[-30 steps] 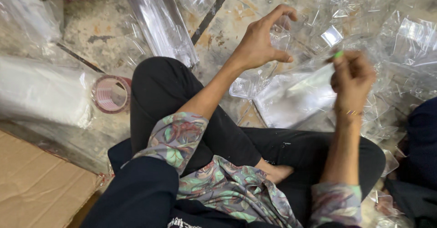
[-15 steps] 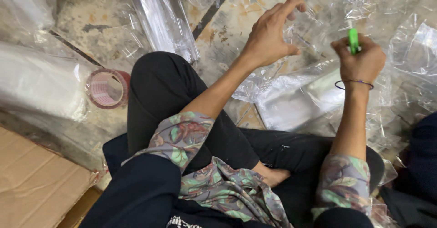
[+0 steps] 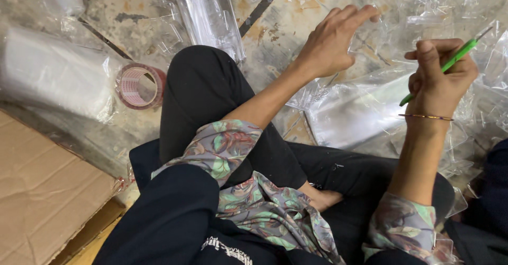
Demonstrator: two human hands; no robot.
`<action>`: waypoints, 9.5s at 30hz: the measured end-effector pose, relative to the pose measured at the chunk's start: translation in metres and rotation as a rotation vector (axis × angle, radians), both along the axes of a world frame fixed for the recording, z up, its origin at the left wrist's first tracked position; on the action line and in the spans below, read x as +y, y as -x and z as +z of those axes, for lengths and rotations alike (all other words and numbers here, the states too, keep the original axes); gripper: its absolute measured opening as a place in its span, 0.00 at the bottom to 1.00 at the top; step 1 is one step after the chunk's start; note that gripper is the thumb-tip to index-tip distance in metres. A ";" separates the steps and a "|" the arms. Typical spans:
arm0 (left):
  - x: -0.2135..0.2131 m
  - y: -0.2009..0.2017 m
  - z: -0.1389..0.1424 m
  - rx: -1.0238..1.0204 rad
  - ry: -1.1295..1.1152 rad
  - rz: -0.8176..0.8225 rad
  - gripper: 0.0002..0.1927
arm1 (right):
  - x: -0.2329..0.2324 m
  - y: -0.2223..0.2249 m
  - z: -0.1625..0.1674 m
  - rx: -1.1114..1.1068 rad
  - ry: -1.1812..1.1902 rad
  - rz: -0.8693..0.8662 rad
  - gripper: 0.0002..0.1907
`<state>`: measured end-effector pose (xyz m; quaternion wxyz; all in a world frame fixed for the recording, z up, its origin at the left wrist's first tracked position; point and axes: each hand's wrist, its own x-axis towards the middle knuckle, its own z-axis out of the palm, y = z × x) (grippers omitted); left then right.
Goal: The person sits on the floor and uses a green utility knife to trim excess plastic from small clear plastic boxes, working on one box at a time on their lap and setting trimmed boxes aside.
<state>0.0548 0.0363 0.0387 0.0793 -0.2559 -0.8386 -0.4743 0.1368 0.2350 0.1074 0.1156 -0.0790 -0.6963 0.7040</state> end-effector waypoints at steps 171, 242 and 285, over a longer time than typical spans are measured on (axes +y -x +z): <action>-0.044 0.023 0.057 -0.257 -0.368 -0.578 0.42 | -0.007 -0.006 0.029 0.078 -0.013 0.124 0.41; -0.035 0.005 0.043 -0.953 -1.275 -0.908 0.28 | -0.058 0.003 -0.004 -0.167 0.212 -0.133 0.06; -0.040 -0.009 0.069 -0.696 -0.757 -0.634 0.37 | -0.022 -0.029 0.054 -0.083 -0.145 -0.215 0.05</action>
